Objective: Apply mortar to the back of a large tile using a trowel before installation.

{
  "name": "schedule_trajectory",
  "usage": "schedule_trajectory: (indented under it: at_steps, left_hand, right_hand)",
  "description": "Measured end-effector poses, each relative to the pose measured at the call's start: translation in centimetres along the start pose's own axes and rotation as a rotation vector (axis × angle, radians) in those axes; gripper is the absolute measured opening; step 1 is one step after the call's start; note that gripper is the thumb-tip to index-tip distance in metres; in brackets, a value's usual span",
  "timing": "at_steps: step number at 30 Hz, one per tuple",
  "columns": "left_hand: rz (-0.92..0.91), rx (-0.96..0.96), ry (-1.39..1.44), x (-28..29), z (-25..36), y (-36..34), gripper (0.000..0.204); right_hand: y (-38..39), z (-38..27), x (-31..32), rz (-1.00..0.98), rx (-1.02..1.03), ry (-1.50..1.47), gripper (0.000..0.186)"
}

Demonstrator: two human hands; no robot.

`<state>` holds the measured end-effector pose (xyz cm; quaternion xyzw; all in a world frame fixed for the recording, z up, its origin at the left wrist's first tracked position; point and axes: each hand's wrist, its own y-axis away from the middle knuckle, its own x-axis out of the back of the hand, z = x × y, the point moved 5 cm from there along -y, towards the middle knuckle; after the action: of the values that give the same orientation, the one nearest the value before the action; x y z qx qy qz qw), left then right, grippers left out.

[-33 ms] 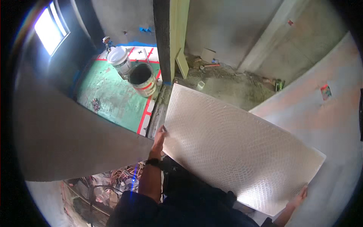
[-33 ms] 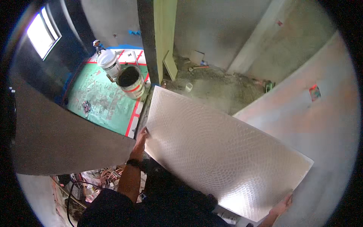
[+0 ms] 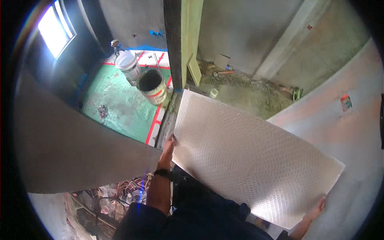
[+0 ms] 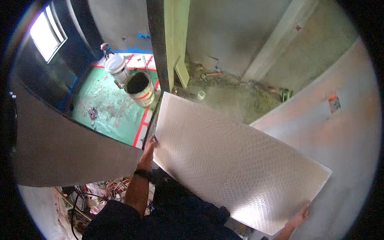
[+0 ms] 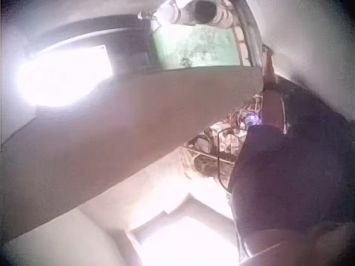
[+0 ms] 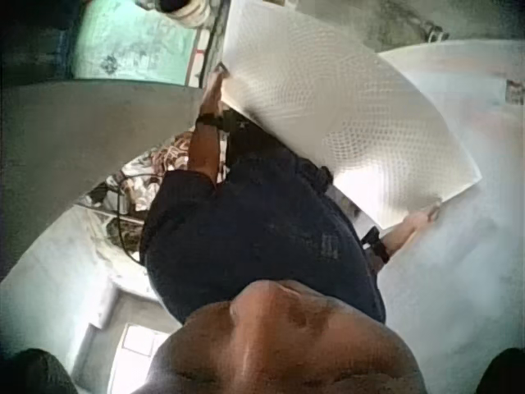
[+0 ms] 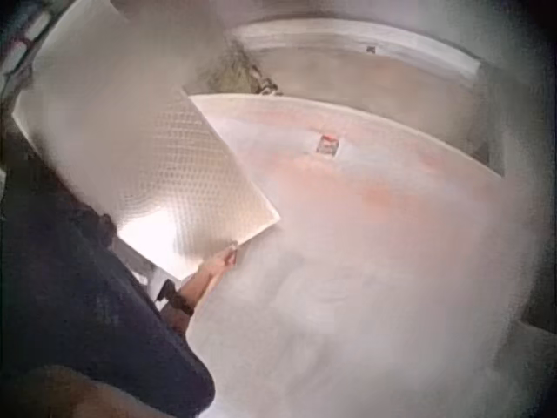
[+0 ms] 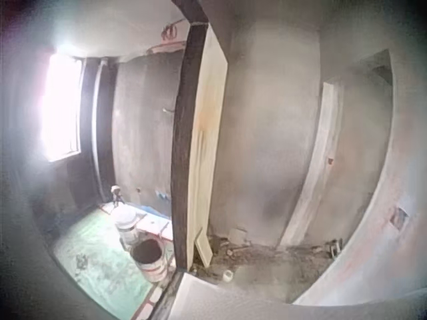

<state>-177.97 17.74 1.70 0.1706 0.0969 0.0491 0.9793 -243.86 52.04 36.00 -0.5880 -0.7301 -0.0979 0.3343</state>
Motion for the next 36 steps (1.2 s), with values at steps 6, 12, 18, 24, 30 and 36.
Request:
schedule_trajectory:
  at_steps: [6,12,18,24,30,36]
  left_hand:
    - [0.174,-0.039,-0.017,1.8,3.9,-5.9,0.066]
    - [0.234,-0.029,0.041,1.3,5.7,-13.2,0.064]
    - [0.257,-0.161,0.199,3.5,4.9,-21.0,0.057]
    - [0.411,-0.222,0.148,11.0,6.2,-23.0,0.065]
    - [0.583,-0.161,0.218,7.9,11.6,-23.9,0.058]
    - [0.546,-0.237,0.242,8.5,10.9,-23.6,0.06]
  right_hand:
    - [-5.6,-6.8,-13.1,-0.039,-0.044,-0.096,0.071]
    - [-11.9,-9.5,-23.5,-0.117,0.128,-0.186,0.057]
    - [-12.6,-18.7,-34.2,-0.247,0.132,-0.336,0.043]
    - [-14.1,-26.1,-47.2,-0.349,0.103,-0.398,0.034]
    - [-14.8,-33.8,-58.0,-0.553,0.049,-0.426,0.049]
    - [-17.2,-41.7,-70.3,-0.829,0.133,-0.568,0.045]
